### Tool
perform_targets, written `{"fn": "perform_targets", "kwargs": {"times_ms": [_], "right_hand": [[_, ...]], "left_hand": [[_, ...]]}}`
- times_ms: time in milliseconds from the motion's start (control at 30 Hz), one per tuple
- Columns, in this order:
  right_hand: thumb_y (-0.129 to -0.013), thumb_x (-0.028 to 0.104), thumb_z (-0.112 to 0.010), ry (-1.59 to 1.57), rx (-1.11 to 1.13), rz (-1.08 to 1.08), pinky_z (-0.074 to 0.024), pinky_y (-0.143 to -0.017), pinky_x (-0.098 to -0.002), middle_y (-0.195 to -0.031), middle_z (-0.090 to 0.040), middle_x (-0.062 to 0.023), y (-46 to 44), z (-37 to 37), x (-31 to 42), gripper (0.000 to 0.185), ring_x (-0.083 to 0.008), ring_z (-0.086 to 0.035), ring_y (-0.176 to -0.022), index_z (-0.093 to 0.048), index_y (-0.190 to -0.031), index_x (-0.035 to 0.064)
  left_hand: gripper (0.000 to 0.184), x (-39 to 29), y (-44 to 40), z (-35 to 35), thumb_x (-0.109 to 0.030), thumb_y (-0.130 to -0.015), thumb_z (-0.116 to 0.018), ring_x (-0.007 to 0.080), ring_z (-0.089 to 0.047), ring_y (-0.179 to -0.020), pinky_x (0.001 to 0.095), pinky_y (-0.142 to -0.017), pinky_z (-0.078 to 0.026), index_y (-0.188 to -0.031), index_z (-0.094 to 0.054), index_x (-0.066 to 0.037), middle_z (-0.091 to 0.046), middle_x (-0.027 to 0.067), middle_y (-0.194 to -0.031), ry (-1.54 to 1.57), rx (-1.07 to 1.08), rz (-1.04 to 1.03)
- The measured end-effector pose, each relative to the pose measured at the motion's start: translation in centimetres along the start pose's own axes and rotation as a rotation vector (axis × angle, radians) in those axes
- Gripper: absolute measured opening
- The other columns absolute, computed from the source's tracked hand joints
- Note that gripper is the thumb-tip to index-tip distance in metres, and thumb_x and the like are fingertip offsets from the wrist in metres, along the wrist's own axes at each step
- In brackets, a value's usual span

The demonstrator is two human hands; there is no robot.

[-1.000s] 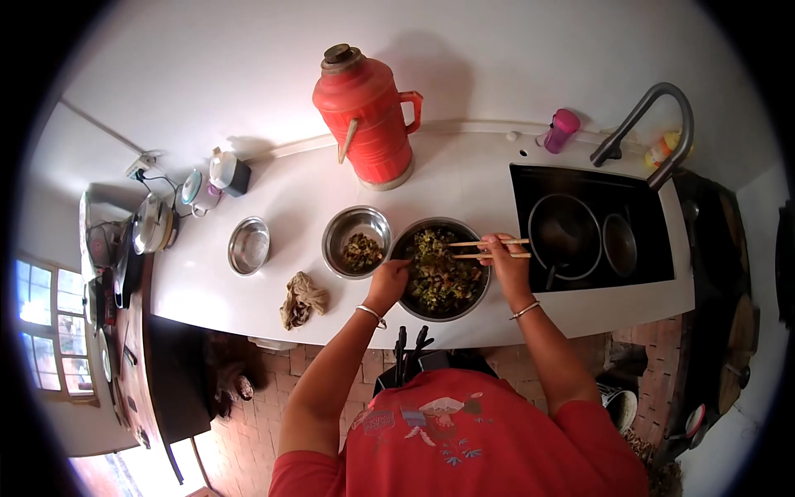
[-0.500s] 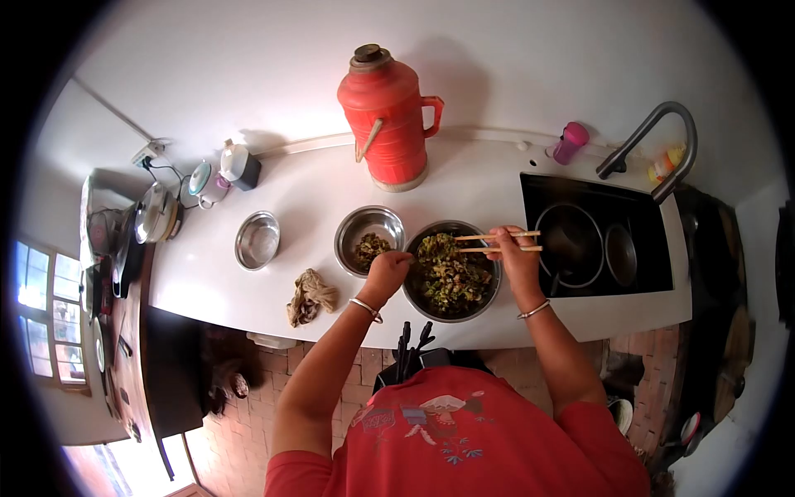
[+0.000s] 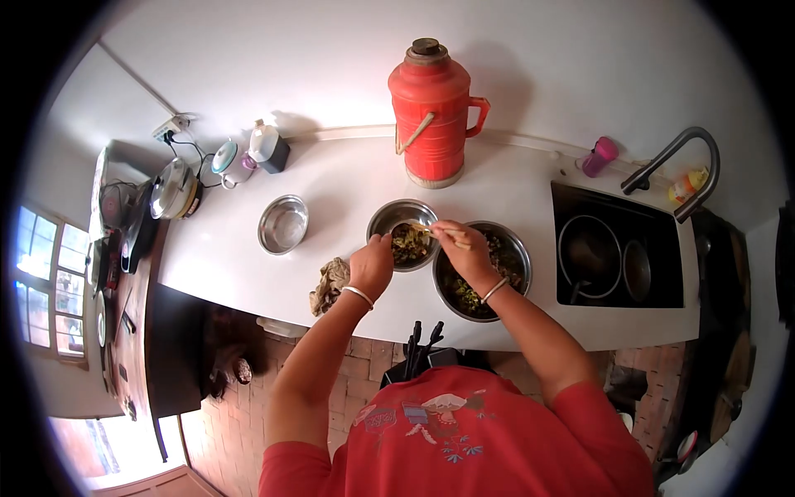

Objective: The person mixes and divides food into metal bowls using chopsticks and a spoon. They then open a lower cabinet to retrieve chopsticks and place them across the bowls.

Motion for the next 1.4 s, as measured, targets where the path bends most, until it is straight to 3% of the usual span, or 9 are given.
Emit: {"fn": "perform_targets", "kwargs": {"times_ms": [167,267,400,533,600,767,900,1033,1400], "right_hand": [[-0.083,0.006,-0.063,0.127,0.024,0.232,-0.0494,-0.061,-0.0297,-0.078,-0.064,-0.0121,0.0,1.5,5.2,0.012,-0.0242,-0.063,-0.066,-0.063,-0.095,0.0036],[-0.087,0.010,-0.059,0.211,0.003,-0.007,-0.0516,-0.060,-0.0290,-0.077,-0.065,-0.0098,0.5,5.8,4.0,0.012,-0.0181,-0.065,-0.069,-0.063,-0.095,0.0013],[-0.092,0.017,-0.054,-0.152,-0.153,-0.221,-0.0546,-0.063,-0.0233,-0.083,-0.066,-0.0078,2.2,12.9,1.0,0.022,-0.0133,-0.064,-0.073,-0.063,-0.094,-0.0028],[-0.093,0.019,-0.052,-0.043,-0.169,-0.497,-0.0539,-0.057,-0.0220,-0.083,-0.063,-0.0071,4.8,18.1,-3.2,0.021,-0.0116,-0.063,-0.071,-0.061,-0.097,0.0000],[-0.091,0.017,-0.055,-0.040,-0.208,-0.531,-0.0521,-0.054,-0.0217,-0.079,-0.064,-0.0069,5.5,19.3,-4.1,0.020,-0.0107,-0.063,-0.064,-0.063,-0.092,-0.0003],[-0.089,0.015,-0.055,0.067,-0.161,-0.614,-0.0518,-0.050,-0.0226,-0.079,-0.065,-0.0086,6.6,19.1,-6.8,0.018,-0.0117,-0.062,-0.059,-0.063,-0.092,-0.0004],[-0.089,0.016,-0.055,0.002,-0.187,-0.625,-0.0525,-0.050,-0.0223,-0.080,-0.066,-0.0108,7.3,18.8,-9.5,0.018,-0.0130,-0.063,-0.060,-0.062,-0.092,-0.0007],[-0.090,0.018,-0.055,-0.254,-0.214,-0.704,-0.0531,-0.051,-0.0218,-0.081,-0.066,-0.0126,8.6,17.4,-12.0,0.020,-0.0140,-0.064,-0.062,-0.061,-0.093,-0.0011],[-0.093,0.019,-0.053,-0.381,-0.206,-0.607,-0.0542,-0.056,-0.0216,-0.084,-0.066,-0.0109,8.6,15.1,-10.4,0.022,-0.0136,-0.065,-0.071,-0.060,-0.096,-0.0012]], "left_hand": [[0.029,0.0,0.4,-0.2,-0.009,-0.085,-0.046,0.0308,-0.062,-0.074,0.0420,-0.060,-0.050,-0.113,-0.051,-0.006,-0.056,0.0127,-0.093,-0.117,-0.013,-0.121],[0.027,0.1,0.8,2.0,-0.009,-0.084,-0.047,0.0318,-0.062,-0.074,0.0425,-0.060,-0.050,-0.110,-0.053,-0.006,-0.058,0.0132,-0.092,-0.049,-0.083,-0.075],[0.024,0.7,0.8,2.5,-0.012,-0.084,-0.049,0.0341,-0.060,-0.077,0.0425,-0.067,-0.050,-0.105,-0.059,-0.005,-0.061,0.0150,-0.089,0.266,-0.207,-0.042],[0.023,-3.1,1.3,1.4,-0.012,-0.083,-0.050,0.0360,-0.060,-0.081,0.0450,-0.071,-0.049,-0.103,-0.060,-0.005,-0.061,0.0162,-0.091,0.366,-0.081,-0.105],[0.023,-5.5,1.6,-0.3,-0.007,-0.081,-0.048,0.0363,-0.061,-0.082,0.0457,-0.072,-0.049,-0.100,-0.061,-0.006,-0.061,0.0158,-0.092,0.167,0.097,-0.109],[0.015,-9.6,1.6,-3.6,-0.010,-0.081,-0.049,0.0368,-0.062,-0.074,0.0450,-0.062,-0.050,-0.089,-0.058,-0.001,-0.061,0.0184,-0.087,-0.078,0.248,-0.216],[0.016,-9.6,1.2,-6.2,-0.009,-0.077,-0.049,0.0362,-0.062,-0.078,0.0446,-0.067,-0.051,-0.076,-0.062,-0.001,-0.063,0.0208,-0.079,0.024,0.318,-0.111],[0.027,-7.6,0.6,-9.3,-0.013,-0.075,-0.052,0.0381,-0.061,-0.086,0.0430,-0.080,-0.048,-0.094,-0.066,0.000,-0.064,0.0220,-0.091,0.314,0.279,-0.006],[0.029,-8.0,1.4,-9.8,-0.014,-0.075,-0.052,0.0383,-0.061,-0.085,0.0393,-0.080,-0.048,-0.094,-0.066,0.002,-0.064,0.0245,-0.088,0.600,0.246,0.079]]}}
Point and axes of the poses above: each hand's wrist, its own y-axis away from the middle knuckle, its own z-axis out of the back of the hand, x = y × z, the point moved 9 cm from there along -y, towards the middle knuckle
